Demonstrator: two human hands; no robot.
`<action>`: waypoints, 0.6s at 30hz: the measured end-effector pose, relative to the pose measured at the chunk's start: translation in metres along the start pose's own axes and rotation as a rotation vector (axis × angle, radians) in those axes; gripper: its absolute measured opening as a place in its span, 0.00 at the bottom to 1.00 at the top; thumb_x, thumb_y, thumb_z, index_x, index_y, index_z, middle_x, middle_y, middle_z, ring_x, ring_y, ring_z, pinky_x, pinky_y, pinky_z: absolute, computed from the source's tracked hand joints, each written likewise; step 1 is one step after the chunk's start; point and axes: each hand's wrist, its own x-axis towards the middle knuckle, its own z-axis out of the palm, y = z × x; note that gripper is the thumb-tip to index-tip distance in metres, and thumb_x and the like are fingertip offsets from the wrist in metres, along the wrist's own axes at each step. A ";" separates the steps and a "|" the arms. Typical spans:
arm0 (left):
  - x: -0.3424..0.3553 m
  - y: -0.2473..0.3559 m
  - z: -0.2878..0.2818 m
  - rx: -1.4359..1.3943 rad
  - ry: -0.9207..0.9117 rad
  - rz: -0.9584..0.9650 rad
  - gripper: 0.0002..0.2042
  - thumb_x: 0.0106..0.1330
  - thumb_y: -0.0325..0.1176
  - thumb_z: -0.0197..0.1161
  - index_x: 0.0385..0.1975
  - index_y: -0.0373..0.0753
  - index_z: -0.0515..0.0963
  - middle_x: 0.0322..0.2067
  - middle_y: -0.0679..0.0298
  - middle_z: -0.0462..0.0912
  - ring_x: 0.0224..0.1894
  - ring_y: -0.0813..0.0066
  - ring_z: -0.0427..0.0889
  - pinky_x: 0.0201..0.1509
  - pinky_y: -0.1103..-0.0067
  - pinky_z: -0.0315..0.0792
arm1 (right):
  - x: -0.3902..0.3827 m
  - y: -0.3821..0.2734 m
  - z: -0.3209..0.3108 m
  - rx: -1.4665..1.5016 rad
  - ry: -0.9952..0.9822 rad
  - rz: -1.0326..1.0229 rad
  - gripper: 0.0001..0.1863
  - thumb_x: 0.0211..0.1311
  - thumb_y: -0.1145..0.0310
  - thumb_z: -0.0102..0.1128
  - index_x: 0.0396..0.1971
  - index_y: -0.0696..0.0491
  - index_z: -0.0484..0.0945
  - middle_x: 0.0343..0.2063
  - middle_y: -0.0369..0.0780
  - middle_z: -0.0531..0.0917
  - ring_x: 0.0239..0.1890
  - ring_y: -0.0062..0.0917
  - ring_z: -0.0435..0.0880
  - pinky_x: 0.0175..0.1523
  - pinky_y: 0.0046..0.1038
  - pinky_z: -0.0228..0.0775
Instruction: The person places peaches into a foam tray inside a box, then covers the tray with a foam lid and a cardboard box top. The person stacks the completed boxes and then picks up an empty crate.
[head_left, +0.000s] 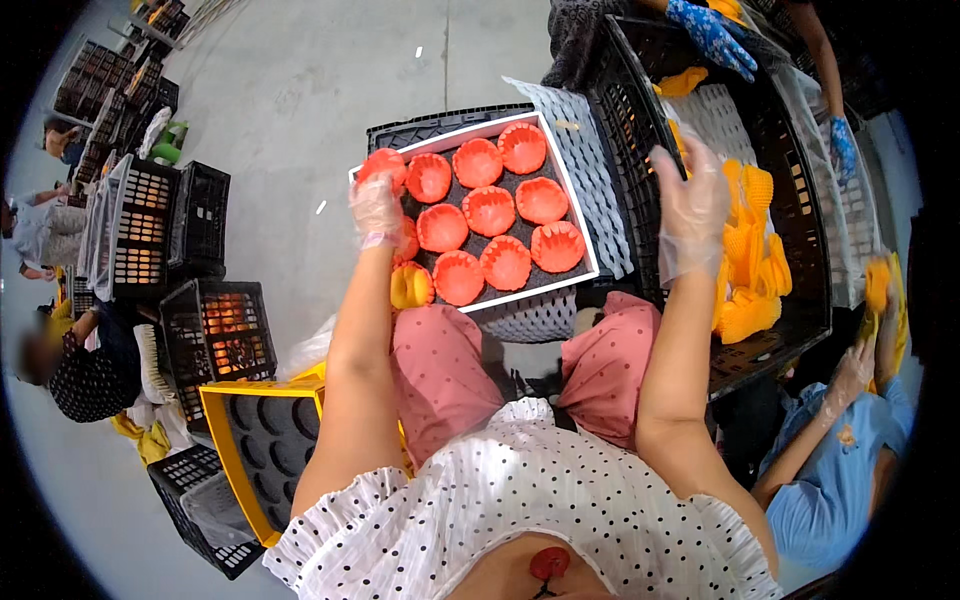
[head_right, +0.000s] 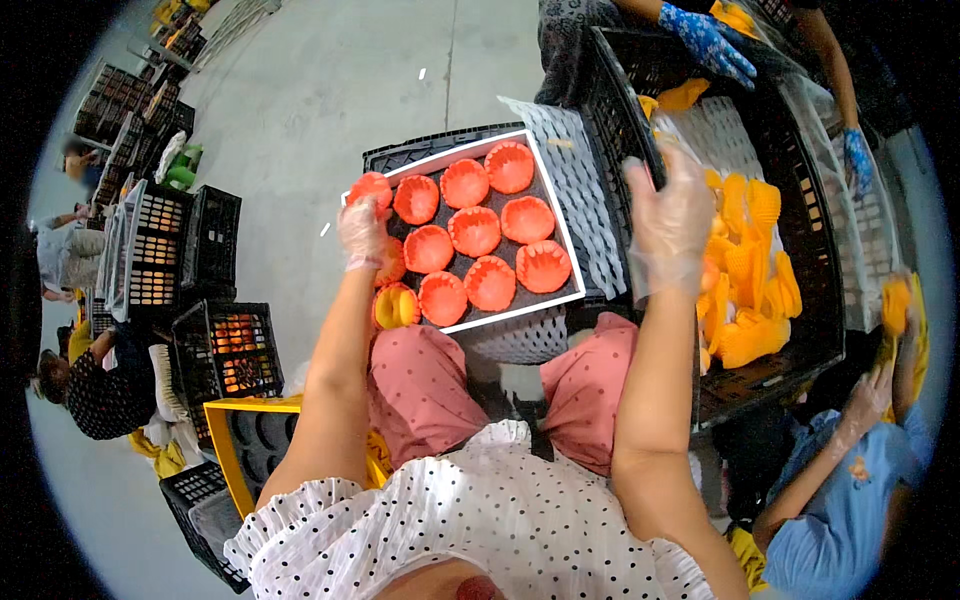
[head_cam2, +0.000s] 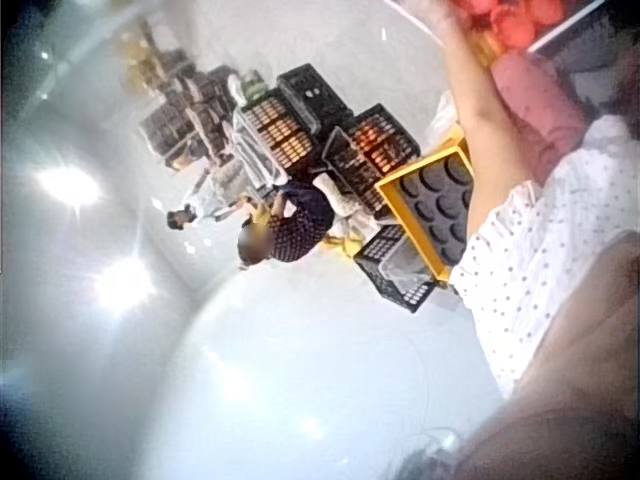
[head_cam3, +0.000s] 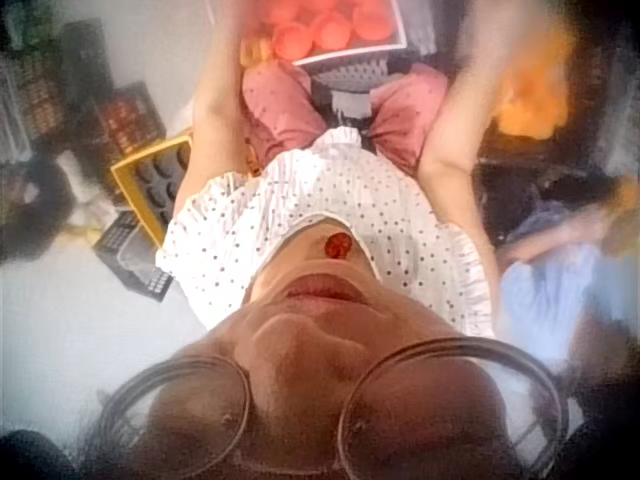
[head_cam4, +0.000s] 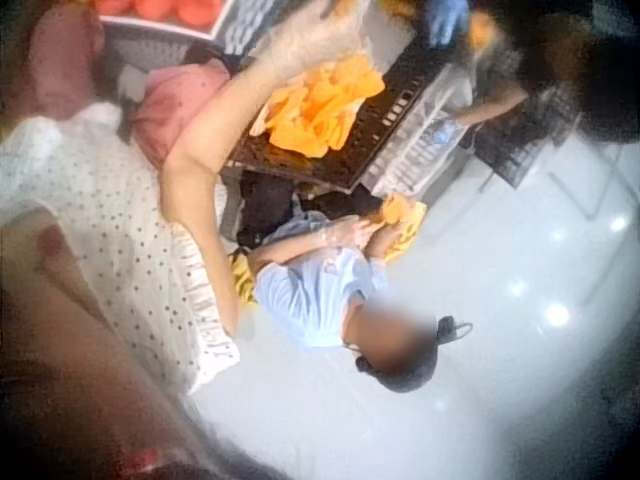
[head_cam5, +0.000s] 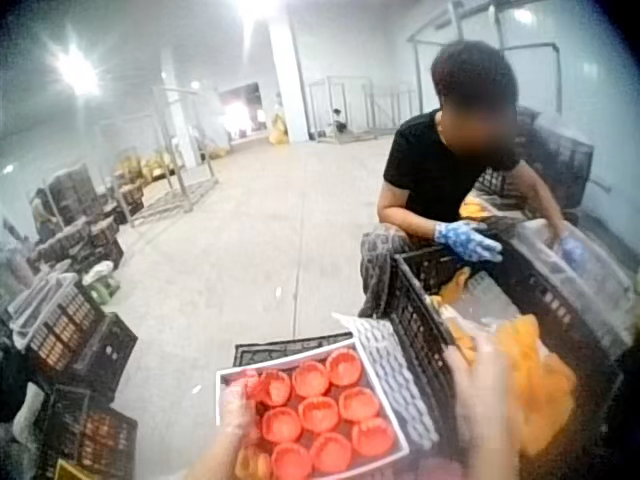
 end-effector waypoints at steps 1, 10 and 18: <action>0.003 -0.004 -0.001 0.138 -0.063 0.035 0.09 0.57 0.30 0.53 0.35 0.45 0.78 0.34 0.62 0.81 0.42 0.63 0.79 0.56 0.64 0.65 | -0.003 -0.012 0.002 0.084 -0.041 0.001 0.20 0.53 0.63 0.62 0.44 0.58 0.76 0.43 0.50 0.79 0.47 0.42 0.77 0.54 0.35 0.67; -0.001 -0.031 0.004 0.316 -0.438 0.233 0.09 0.60 0.32 0.48 0.30 0.46 0.78 0.35 0.67 0.80 0.47 0.68 0.76 0.58 0.60 0.64 | -0.012 -0.054 0.006 0.276 -0.176 -0.097 0.17 0.52 0.67 0.64 0.42 0.55 0.76 0.43 0.47 0.79 0.46 0.41 0.78 0.51 0.34 0.70; -0.033 -0.015 -0.057 -0.277 -0.350 -0.161 0.16 0.60 0.40 0.59 0.44 0.38 0.75 0.40 0.51 0.77 0.46 0.55 0.76 0.49 0.68 0.72 | -0.013 -0.046 0.009 0.251 -0.158 -0.073 0.17 0.52 0.66 0.64 0.42 0.56 0.77 0.42 0.48 0.80 0.46 0.41 0.78 0.51 0.34 0.70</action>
